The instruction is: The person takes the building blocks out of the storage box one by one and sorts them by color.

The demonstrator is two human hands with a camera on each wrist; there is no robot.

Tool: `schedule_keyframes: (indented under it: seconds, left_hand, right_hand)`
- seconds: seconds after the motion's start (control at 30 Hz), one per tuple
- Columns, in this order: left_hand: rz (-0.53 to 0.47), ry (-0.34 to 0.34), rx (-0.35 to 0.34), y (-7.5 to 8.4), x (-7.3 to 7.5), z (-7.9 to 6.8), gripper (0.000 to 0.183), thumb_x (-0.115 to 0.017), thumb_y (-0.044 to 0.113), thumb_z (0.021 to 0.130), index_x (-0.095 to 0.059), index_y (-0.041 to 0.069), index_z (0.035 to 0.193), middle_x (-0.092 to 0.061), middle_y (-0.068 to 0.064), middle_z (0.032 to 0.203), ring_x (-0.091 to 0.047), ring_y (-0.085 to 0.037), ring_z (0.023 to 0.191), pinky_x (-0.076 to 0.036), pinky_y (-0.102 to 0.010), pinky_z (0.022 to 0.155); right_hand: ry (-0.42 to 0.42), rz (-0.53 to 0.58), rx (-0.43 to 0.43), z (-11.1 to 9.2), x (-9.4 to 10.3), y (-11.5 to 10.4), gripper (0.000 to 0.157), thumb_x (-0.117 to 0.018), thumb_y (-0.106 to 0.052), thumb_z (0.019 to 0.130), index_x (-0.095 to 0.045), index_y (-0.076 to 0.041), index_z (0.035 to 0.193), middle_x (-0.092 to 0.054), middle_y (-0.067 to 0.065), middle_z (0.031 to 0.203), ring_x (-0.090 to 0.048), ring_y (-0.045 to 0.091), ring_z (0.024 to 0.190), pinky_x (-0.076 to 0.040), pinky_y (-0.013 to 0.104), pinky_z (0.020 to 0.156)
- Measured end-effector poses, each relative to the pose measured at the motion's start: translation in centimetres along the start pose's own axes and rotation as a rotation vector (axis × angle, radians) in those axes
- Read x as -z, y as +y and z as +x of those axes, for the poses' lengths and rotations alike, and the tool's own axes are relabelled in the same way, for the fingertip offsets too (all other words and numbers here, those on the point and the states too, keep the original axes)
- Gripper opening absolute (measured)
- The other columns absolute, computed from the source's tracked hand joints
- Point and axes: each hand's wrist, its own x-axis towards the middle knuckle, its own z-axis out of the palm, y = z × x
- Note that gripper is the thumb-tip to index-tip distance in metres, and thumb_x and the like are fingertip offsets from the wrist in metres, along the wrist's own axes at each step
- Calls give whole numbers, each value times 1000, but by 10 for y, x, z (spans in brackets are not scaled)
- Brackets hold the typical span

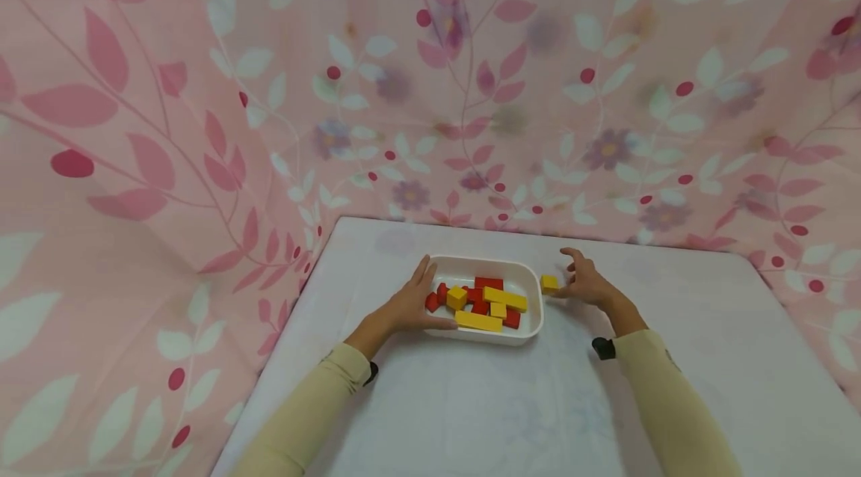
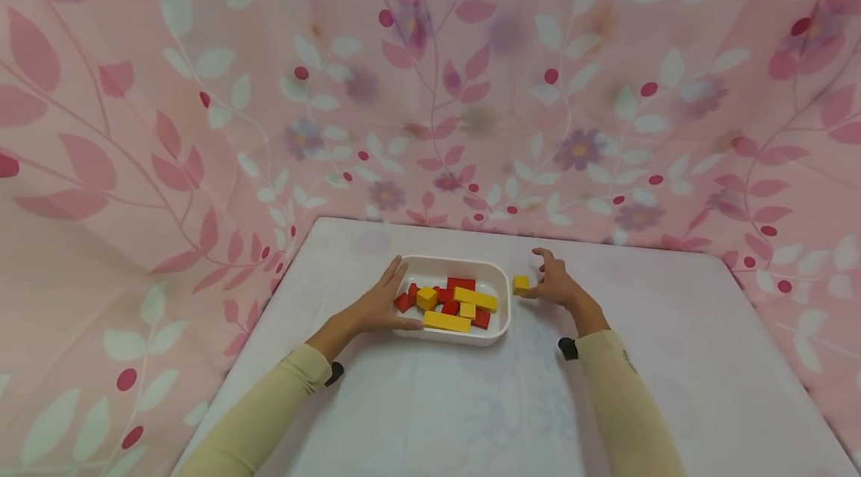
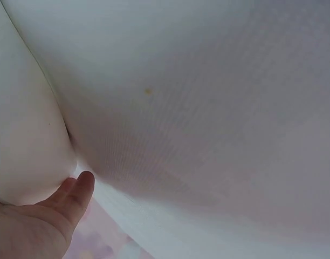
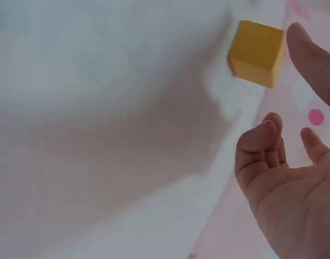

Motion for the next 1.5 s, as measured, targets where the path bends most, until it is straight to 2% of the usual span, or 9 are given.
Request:
schedule_keyframes:
  seconds: [0.23, 0.37, 0.6, 0.87, 1.07, 1.2, 1.37, 1.5]
  left_hand:
    - [-16, -4, -9, 3, 2, 0, 133, -75, 77, 62, -3, 24, 161, 12, 2, 168, -19, -32, 152, -36, -57, 112]
    - [-21, 0, -13, 2, 2, 1, 133, -75, 76, 62, -4, 24, 161, 12, 2, 168, -20, -32, 152, -36, -57, 112]
    - [-23, -2, -4, 0, 0, 2, 133, -76, 75, 62, -5, 21, 161, 10, 0, 168, -19, -33, 152, -35, -57, 113]
    - [-2, -2, 8, 2, 0, 1, 131, -77, 74, 63, -6, 21, 161, 11, 2, 168, -19, -33, 152, -35, -56, 114]
    - [3, -3, 2, 2, 2, 1, 131, -76, 74, 63, -6, 21, 161, 11, 0, 168, -20, -33, 152, -35, -56, 114]
    - [-2, 0, -10, 2, 2, 2, 132, -76, 75, 63, -7, 19, 161, 11, 0, 168, -19, -33, 152, -34, -56, 114]
    - [1, 2, -15, 1, 2, 2, 131, -75, 76, 64, -7, 19, 161, 10, -2, 168, -19, -34, 152, -34, -57, 114]
    - [-2, 0, -9, 1, 2, 1, 132, -74, 77, 63, -6, 20, 161, 10, 0, 168, -19, -33, 152, -35, -57, 113]
  right_hand:
    - [192, 30, 125, -3, 4, -21, 95, -80, -18, 84, -17, -10, 153, -32, 31, 137, -48, 37, 108, -53, 44, 87]
    - [220, 106, 163, -1, -3, -36, 94, -80, -18, 84, -17, -13, 153, -34, 29, 137, -48, 34, 105, -53, 36, 85]
    - [186, 205, 186, 3, -27, -52, 94, -83, -22, 81, -22, -15, 152, -36, 27, 135, -49, 29, 101, -52, 23, 78]
    - [154, 255, 234, -2, -48, -66, 87, -80, -17, 84, -25, -16, 151, -38, 26, 137, -48, 28, 95, -52, 20, 76]
    - [143, 308, 287, -5, -59, -79, 81, -78, -6, 84, -30, -14, 149, -39, 28, 136, -49, 29, 90, -52, 16, 76]
    - [124, 336, 315, -4, -68, -84, 80, -79, -10, 84, -31, -15, 148, -39, 27, 135, -49, 29, 88, -52, 15, 74]
    - [69, 361, 298, -4, -83, -90, 78, -80, -17, 84, -34, -18, 147, -41, 24, 138, -49, 28, 89, -53, 17, 76]
    - [62, 338, 259, -5, -94, -94, 74, -80, -20, 85, -37, -19, 146, -46, 18, 138, -52, 27, 92, -56, 21, 79]
